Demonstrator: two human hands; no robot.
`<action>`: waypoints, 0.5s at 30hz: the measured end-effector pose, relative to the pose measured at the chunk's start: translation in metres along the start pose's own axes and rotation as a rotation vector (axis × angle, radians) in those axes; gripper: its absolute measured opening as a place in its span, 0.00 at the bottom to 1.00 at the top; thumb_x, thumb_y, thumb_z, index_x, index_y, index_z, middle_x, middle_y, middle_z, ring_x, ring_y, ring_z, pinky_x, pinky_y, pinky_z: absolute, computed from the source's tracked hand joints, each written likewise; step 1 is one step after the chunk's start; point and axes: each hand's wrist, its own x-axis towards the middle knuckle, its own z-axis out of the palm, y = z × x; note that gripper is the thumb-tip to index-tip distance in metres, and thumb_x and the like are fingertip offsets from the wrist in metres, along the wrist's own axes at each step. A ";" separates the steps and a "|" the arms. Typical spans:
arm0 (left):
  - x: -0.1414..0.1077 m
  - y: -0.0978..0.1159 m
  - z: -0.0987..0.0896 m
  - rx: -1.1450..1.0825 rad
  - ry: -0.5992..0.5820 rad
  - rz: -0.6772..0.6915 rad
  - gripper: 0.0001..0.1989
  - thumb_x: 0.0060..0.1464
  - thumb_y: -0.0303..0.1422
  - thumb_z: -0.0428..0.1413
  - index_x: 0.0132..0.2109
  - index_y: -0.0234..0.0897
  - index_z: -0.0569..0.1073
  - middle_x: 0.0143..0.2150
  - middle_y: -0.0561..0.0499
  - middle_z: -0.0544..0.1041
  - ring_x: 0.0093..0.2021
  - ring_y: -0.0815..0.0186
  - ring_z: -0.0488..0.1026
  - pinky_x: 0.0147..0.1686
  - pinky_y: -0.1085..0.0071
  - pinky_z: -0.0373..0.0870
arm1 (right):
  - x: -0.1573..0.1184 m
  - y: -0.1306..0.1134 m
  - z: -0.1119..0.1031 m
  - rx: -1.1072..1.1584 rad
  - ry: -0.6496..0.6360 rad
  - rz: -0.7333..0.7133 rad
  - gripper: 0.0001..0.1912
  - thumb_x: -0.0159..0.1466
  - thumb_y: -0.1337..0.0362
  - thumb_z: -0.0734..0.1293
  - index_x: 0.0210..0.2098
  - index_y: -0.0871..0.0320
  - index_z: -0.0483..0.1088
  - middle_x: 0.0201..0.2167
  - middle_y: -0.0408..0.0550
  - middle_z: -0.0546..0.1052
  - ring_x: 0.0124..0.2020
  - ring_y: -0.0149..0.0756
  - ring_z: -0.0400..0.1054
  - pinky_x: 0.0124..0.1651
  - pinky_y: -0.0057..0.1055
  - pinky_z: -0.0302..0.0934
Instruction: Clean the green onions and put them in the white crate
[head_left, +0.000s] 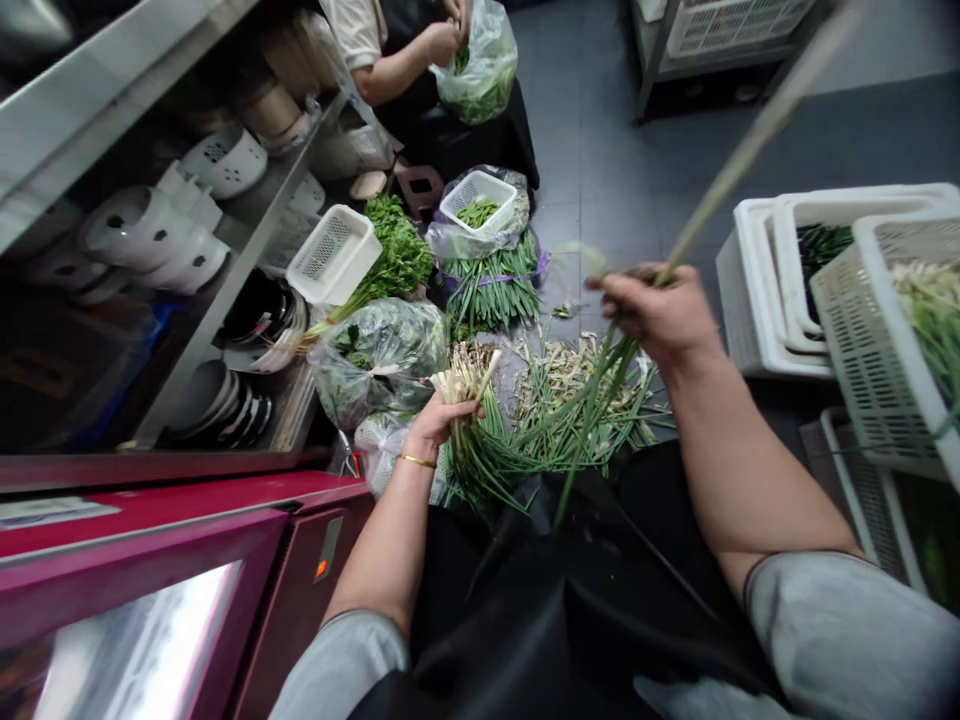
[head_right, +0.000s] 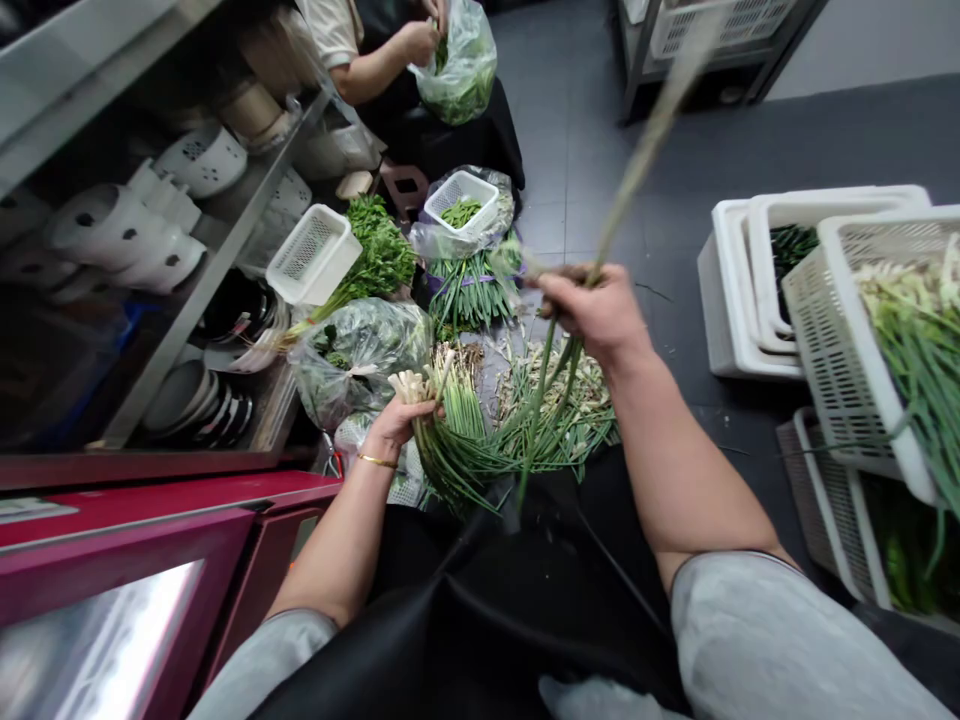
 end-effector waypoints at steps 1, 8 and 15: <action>0.000 0.001 0.001 -0.019 0.010 0.008 0.21 0.34 0.35 0.70 0.35 0.30 0.73 0.25 0.49 0.77 0.23 0.68 0.73 0.19 0.77 0.60 | 0.002 0.009 0.004 -0.145 -0.058 0.044 0.17 0.56 0.50 0.71 0.31 0.60 0.74 0.22 0.46 0.71 0.21 0.29 0.63 0.20 0.27 0.53; 0.001 0.006 0.026 -0.036 -0.026 0.031 0.23 0.31 0.30 0.70 0.39 0.31 0.74 0.32 0.48 0.79 0.29 0.62 0.77 0.29 0.71 0.69 | -0.009 0.019 0.071 -0.478 -0.192 -0.044 0.19 0.66 0.52 0.61 0.42 0.60 0.73 0.34 0.51 0.76 0.34 0.38 0.70 0.37 0.36 0.63; -0.009 -0.001 0.035 -0.023 -0.083 0.064 0.21 0.32 0.28 0.70 0.37 0.34 0.74 0.29 0.53 0.76 0.29 0.67 0.73 0.31 0.71 0.71 | -0.038 0.009 0.127 -0.580 -0.525 -0.120 0.11 0.66 0.64 0.62 0.46 0.60 0.69 0.37 0.51 0.77 0.36 0.37 0.71 0.39 0.32 0.62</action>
